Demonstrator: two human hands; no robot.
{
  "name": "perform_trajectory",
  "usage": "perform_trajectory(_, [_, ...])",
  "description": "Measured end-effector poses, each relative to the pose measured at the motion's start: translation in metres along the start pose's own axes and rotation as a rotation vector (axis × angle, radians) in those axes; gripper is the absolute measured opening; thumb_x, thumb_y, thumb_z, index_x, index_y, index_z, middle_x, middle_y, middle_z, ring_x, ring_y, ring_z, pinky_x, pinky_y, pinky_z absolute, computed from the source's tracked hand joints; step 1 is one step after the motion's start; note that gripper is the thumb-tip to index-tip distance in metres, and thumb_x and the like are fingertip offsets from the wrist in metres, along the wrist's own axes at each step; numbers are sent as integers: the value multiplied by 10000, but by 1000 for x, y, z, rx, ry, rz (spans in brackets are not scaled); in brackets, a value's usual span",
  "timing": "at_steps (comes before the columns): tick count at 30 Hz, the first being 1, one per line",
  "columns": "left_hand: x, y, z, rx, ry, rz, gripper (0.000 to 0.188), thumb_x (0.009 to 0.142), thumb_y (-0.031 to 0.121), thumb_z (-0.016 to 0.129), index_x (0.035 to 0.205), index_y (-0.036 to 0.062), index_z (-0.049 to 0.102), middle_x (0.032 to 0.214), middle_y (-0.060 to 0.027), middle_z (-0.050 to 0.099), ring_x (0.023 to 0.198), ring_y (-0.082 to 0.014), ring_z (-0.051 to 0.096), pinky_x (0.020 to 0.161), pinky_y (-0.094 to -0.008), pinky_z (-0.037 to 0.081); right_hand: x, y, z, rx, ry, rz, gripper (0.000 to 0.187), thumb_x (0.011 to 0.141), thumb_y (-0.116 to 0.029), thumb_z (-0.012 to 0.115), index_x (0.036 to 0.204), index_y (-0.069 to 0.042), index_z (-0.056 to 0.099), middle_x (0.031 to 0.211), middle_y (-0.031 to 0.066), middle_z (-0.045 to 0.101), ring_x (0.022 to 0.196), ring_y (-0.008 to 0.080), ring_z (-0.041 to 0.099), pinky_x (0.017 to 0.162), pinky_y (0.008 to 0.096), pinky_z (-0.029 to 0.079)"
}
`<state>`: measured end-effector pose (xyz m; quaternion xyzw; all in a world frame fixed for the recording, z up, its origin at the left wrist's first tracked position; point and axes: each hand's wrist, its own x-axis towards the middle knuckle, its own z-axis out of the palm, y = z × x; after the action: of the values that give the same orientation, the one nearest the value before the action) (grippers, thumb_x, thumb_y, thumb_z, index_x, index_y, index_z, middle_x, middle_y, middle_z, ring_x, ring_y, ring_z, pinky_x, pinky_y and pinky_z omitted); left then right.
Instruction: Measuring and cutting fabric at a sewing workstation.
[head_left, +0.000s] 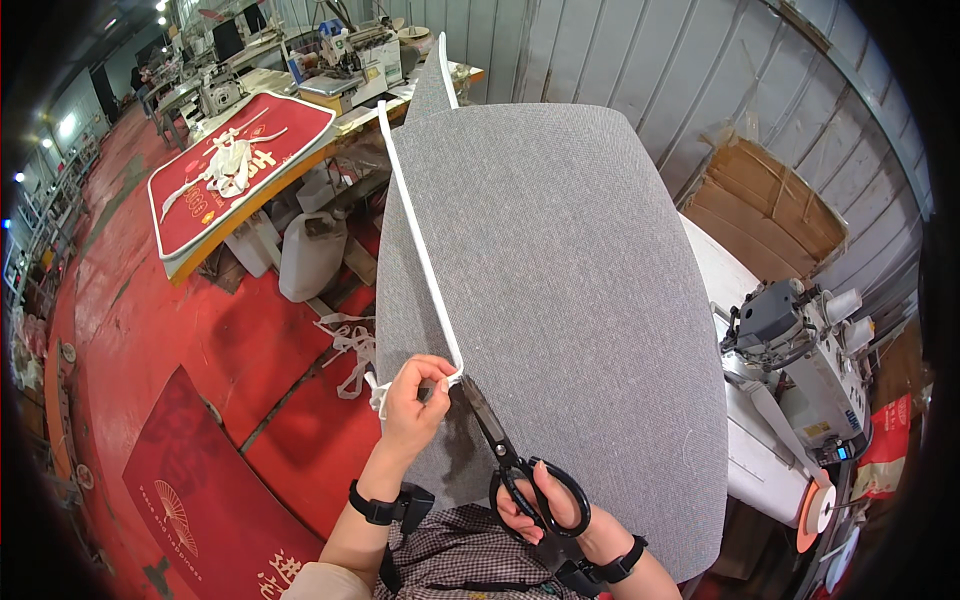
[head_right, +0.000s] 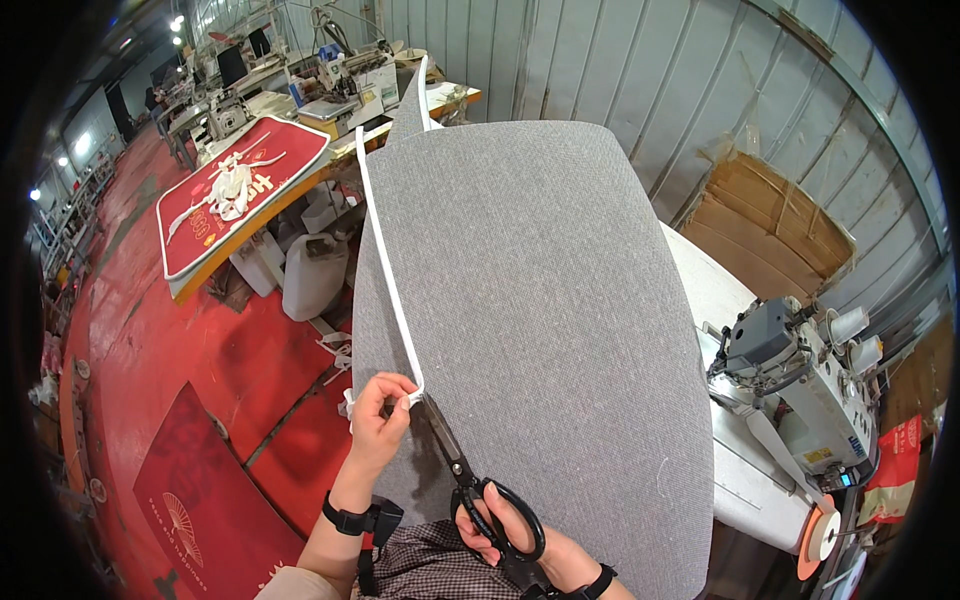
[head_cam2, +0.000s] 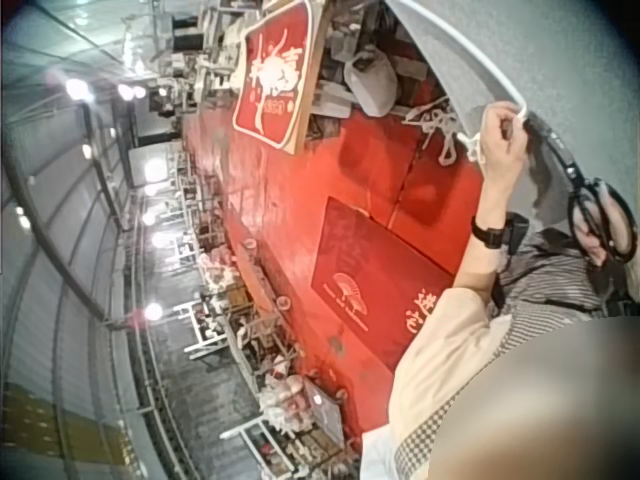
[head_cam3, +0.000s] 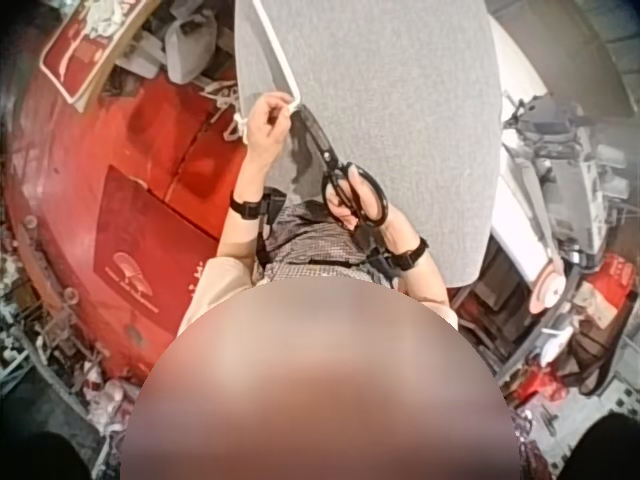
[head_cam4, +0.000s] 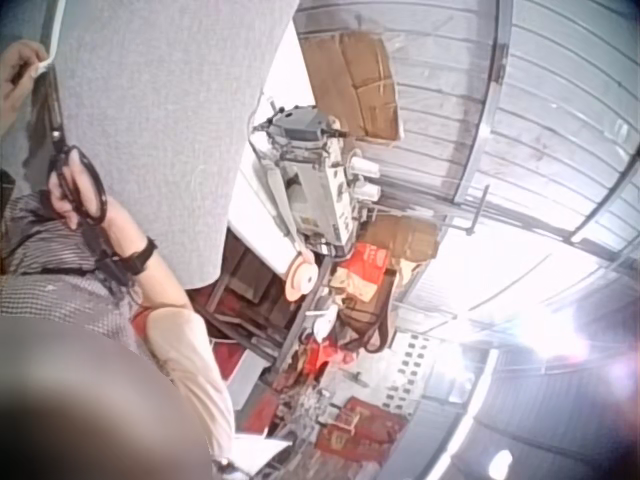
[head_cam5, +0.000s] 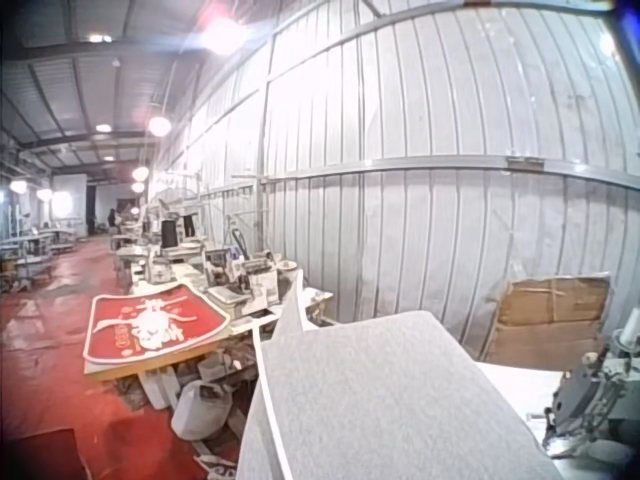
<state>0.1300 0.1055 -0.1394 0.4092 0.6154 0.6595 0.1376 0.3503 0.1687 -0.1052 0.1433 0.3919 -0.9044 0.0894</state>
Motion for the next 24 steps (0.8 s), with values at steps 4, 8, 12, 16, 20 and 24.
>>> perform_trajectory(4, [-1,-5,-3,-9,6,33,77,787,1,547,833,8,486,911,-95,594,768,-154,549,706,-268,444,4,-3,0,5,-2,12,719,860,-706,172,721,-49,429,527,-9,410,364,63,378,332,201,346])
perform_trajectory(8, [-1,-9,-1,-29,5,81,78,790,7,550,826,8,481,894,-97,593,786,-165,553,733,-275,444,7,-2,0,33,-11,-4,721,859,-705,166,716,-49,428,513,-14,403,347,62,373,322,192,341])
perform_trajectory(12, [-3,-12,-2,-60,-6,73,76,801,9,543,844,9,480,917,-101,579,779,-160,543,734,-278,441,9,-1,-4,30,-41,20,717,846,-719,137,717,-62,392,530,-28,398,368,42,368,339,179,358])
perform_trajectory(16, [-4,-23,-2,-143,22,85,67,850,24,513,881,18,454,939,-104,551,735,-138,531,694,-259,445,5,-3,11,-67,64,15,670,867,-693,177,687,-78,371,526,-22,396,365,41,346,335,182,342])
perform_trajectory(20, [3,-30,4,-412,162,-59,60,911,62,463,908,35,409,919,-94,523,624,-77,460,577,-209,410,-55,-1,22,-137,253,-99,690,839,-728,220,692,-73,380,542,-21,404,387,43,346,374,182,346])
perform_trajectory(24, [5,-40,15,-353,188,-181,51,920,108,478,936,87,434,830,3,469,644,-46,399,537,-193,344,-138,-20,47,-376,793,-57,594,854,-625,424,776,-42,504,586,-23,451,464,46,408,427,197,361])
